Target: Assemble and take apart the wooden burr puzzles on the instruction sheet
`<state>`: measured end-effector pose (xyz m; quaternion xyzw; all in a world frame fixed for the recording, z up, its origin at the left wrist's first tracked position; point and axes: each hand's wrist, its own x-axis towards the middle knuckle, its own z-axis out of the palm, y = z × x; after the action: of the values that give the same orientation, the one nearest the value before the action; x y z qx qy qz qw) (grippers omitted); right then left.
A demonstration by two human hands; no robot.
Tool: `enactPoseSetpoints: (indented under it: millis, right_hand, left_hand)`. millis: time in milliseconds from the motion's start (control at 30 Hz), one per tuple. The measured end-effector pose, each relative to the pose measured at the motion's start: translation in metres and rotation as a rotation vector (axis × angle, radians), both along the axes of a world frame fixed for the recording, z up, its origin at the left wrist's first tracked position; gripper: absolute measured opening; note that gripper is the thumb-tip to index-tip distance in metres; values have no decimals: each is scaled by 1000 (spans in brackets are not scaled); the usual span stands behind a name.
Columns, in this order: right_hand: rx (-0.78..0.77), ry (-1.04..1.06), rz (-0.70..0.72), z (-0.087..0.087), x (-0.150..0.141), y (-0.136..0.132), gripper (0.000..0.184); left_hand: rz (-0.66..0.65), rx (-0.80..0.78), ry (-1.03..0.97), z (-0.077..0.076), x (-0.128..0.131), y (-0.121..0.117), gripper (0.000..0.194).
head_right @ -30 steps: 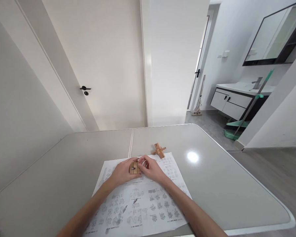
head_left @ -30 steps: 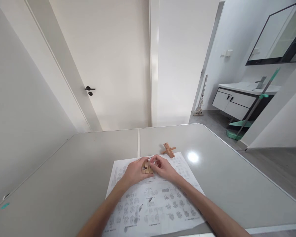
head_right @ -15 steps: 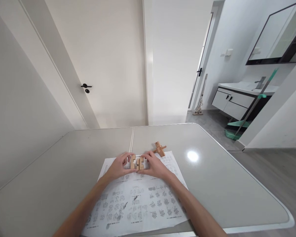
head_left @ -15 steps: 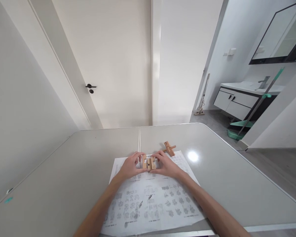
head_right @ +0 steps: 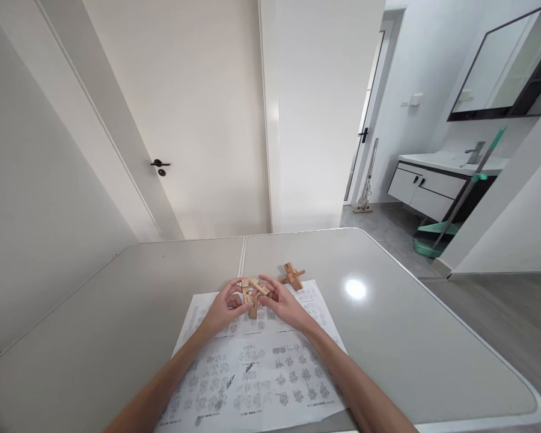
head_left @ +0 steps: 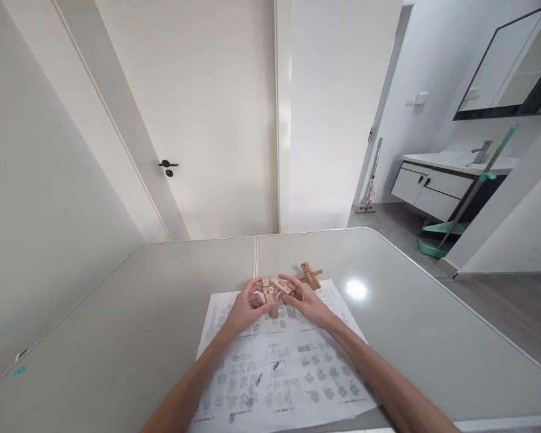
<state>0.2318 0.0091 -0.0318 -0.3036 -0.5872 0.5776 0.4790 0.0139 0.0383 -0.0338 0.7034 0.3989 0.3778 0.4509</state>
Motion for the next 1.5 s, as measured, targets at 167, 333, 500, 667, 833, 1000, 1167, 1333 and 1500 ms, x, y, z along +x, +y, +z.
enactPoseSetpoints:
  millis: [167,333,500,667,833,1000,1167,1333,1500]
  right_hand:
    - [36,8,22,1,2,3,48]
    - [57,29,48,6,-1,0,47]
    - [97,-121,30,8,-7,-5,44]
    - [178,-244,-190,-1,-10,-1,38]
    - [241,-294,-295,-2,-11,-1,32]
    - [349,-332,-346,-5,-12,-1,27]
    - [417,-384,-402,-13,-13,1,24]
    - [459,-414,-446,-15,-14,0,21]
    - [465,-414,-448,-15,-15,-1,20]
  left_hand:
    - [6,-6,5,-1,0,1,66]
    - [11,-19,13,1,2,0,65]
    - [-22,-32,-10,2,3,-4,68]
    - [-72,-36,36,5,5,-11,67]
    - [-76,-75,-21,7,6,-10,66]
    - [-104,-88,-70,10,5,-10,66]
    - [-145,-92,-46,12,4,-11,68]
    - [-156,-139,-113,12,4,-12,68]
    - [-137,-150,-115,10,4,-11,54]
